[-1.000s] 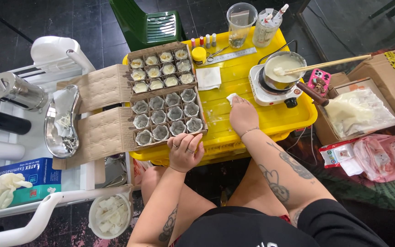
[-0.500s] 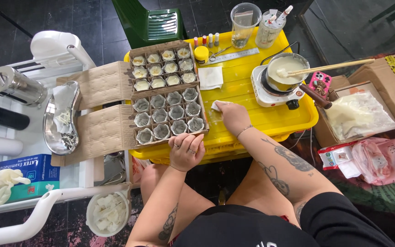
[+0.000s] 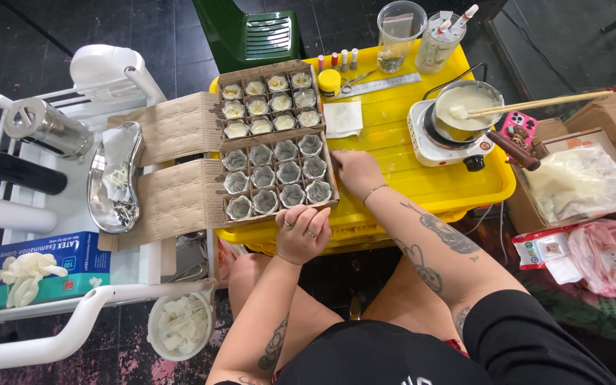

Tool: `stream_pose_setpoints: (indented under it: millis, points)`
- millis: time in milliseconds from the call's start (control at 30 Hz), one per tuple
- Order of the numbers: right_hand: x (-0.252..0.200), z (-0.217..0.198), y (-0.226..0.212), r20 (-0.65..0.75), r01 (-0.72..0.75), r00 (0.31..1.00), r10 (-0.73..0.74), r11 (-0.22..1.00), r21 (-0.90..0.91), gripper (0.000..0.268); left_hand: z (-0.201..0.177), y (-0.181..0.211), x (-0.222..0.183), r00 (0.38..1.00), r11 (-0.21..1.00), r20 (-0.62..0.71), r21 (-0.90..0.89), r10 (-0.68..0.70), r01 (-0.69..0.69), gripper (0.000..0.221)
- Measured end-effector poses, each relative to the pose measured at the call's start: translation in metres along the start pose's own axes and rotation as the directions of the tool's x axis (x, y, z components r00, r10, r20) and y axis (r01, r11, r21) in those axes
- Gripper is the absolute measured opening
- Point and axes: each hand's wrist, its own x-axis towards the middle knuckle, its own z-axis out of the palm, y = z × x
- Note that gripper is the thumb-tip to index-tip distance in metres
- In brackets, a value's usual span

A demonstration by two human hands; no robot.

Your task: Wiping down candle jars and the work surface with a white cloth in a candle-making studio.

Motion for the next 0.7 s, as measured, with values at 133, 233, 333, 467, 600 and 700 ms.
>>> stream_pose_setpoints:
  millis: [133,233,333,467,600,700]
  points:
    - [0.004,-0.016,-0.015,0.113,-0.086,0.99,0.087,0.996,-0.009,0.025,0.0,-0.001,-0.001,1.0,1.0,0.002,-0.016,0.001,-0.001,0.033]
    - [0.005,-0.016,-0.003,0.24,-0.028,0.97,0.042,0.998,-0.059,0.03,0.001,-0.001,-0.001,1.0,1.0,0.005,-0.014,-0.006,0.006,0.033]
    - [0.002,-0.011,0.009,0.153,0.289,0.951,-0.269,0.948,-0.132,0.046,0.0,0.001,-0.001,1.0,1.0,0.004,-0.015,-0.006,0.006,0.033]
    - [0.003,-0.013,0.008,0.299,0.421,0.903,-0.31,0.782,-0.461,0.049,0.001,0.001,0.001,1.0,1.0,-0.012,-0.003,-0.002,0.002,0.032]
    - [0.003,-0.019,0.012,0.415,0.488,0.866,-0.279,0.654,-0.578,0.038,0.001,0.0,0.002,1.0,1.0,-0.008,-0.002,0.005,-0.005,0.032]
    - [-0.003,-0.033,0.021,0.381,0.506,0.862,-0.335,0.614,-0.606,0.04,0.003,0.002,0.001,1.0,1.0,-0.02,0.002,0.0,0.0,0.031]
